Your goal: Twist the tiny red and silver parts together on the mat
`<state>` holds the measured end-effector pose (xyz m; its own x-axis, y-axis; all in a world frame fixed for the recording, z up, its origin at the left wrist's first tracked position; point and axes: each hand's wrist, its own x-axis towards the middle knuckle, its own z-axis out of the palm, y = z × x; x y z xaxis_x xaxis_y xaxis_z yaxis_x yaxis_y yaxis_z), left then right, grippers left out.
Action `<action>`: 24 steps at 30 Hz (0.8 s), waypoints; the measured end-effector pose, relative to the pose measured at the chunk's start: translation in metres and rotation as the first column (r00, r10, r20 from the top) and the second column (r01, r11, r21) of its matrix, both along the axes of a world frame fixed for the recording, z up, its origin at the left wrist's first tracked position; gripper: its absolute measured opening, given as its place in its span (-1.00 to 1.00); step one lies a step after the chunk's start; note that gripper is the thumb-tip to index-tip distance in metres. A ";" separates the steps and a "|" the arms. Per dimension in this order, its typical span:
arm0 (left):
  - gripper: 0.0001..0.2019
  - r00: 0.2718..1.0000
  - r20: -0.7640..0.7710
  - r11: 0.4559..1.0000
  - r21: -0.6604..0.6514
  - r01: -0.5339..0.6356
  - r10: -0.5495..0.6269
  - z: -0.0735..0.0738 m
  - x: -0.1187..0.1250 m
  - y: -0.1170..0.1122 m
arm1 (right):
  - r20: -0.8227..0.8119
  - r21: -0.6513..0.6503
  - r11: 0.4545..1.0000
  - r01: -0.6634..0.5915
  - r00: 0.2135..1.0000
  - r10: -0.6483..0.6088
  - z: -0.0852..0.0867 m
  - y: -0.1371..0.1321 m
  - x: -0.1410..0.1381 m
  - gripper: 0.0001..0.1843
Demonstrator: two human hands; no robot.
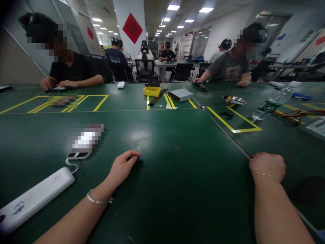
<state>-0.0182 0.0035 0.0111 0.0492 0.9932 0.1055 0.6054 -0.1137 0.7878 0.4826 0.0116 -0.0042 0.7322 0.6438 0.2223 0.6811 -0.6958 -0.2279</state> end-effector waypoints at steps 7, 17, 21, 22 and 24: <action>-0.82 0.999 -0.027 0.999 0.038 0.036 -0.035 -0.004 0.004 0.002 | 0.022 0.048 0.986 -0.162 0.987 0.161 0.031 0.003 -0.078 -0.63; -0.57 0.963 0.128 0.971 -0.006 0.240 -0.237 0.000 0.028 -0.022 | -0.492 0.561 0.583 -0.588 0.331 0.806 0.020 -0.010 -0.316 -0.82; -0.85 0.984 0.065 0.986 -0.006 0.166 -0.165 0.002 0.026 -0.023 | -0.603 0.610 0.562 -0.558 0.134 0.787 0.016 -0.016 -0.348 -0.86; -0.86 0.986 0.070 0.988 0.001 0.153 -0.153 0.003 0.025 -0.022 | -0.620 0.611 0.553 -0.567 0.092 0.779 0.018 -0.014 -0.348 -0.85; -0.83 0.982 0.114 0.989 0.009 0.150 -0.150 0.002 0.024 -0.020 | -0.632 0.606 0.523 -0.599 0.036 0.774 0.025 -0.007 -0.336 -0.79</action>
<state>0.0058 -0.0163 0.0134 0.1851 0.9754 0.1195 0.4874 -0.1967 0.8507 0.1464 0.0047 0.0205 -0.1811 0.9828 0.0348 0.2590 0.0818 -0.9624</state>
